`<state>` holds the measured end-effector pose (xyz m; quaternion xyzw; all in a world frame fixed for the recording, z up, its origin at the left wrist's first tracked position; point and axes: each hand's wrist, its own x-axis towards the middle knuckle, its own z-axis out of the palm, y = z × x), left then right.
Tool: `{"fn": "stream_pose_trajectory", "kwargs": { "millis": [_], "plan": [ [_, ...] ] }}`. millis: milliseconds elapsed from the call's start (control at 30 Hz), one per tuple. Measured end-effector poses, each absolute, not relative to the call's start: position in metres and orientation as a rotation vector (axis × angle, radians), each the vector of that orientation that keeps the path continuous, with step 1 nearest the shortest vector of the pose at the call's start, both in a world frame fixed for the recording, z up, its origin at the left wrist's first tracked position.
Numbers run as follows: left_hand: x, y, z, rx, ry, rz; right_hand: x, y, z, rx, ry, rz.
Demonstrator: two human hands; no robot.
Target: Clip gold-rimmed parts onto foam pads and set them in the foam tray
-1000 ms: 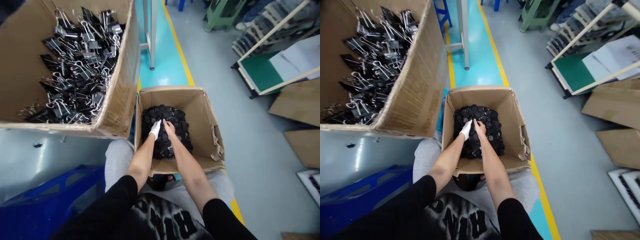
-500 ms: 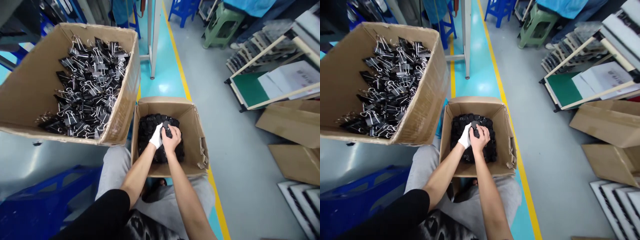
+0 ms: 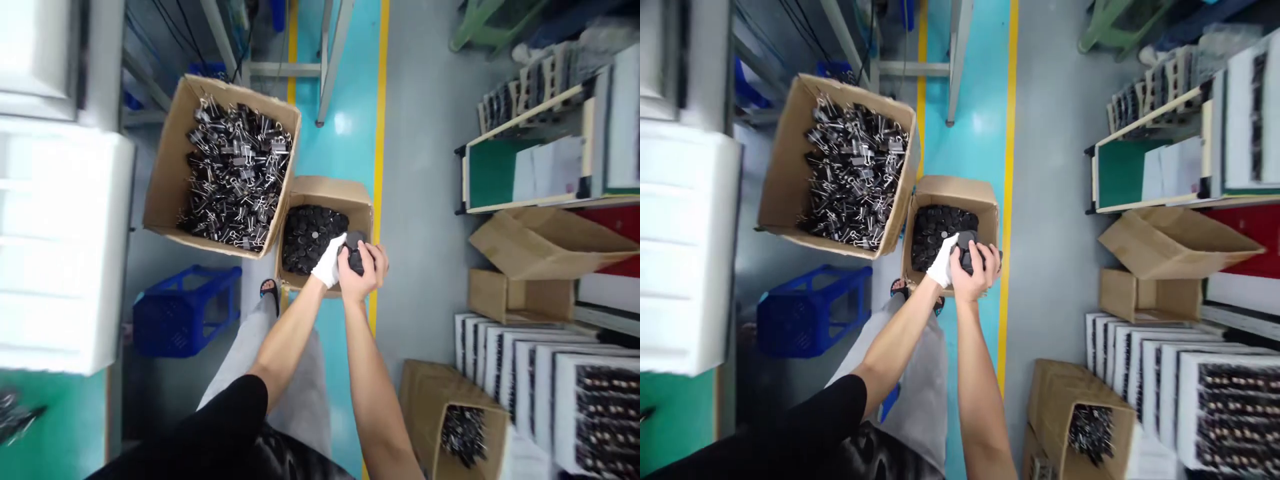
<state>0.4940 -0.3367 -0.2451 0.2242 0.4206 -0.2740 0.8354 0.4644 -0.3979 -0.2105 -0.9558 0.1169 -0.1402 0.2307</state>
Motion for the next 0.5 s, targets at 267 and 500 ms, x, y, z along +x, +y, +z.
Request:
{"fn": "stream_pose_trajectory", "kwargs": {
  "millis": [267, 500],
  "plan": [
    [0.537, -0.303, -0.056, 0.492, 0.738, -0.409, 0.510, -0.369, -0.030, -2.514, 0.093, -0.555],
    [0.521, -0.124, 0.054, 0.501, 0.824, 0.028, 0.518, -0.201, 0.071, -2.406, -0.362, -0.486]
  ]
}}
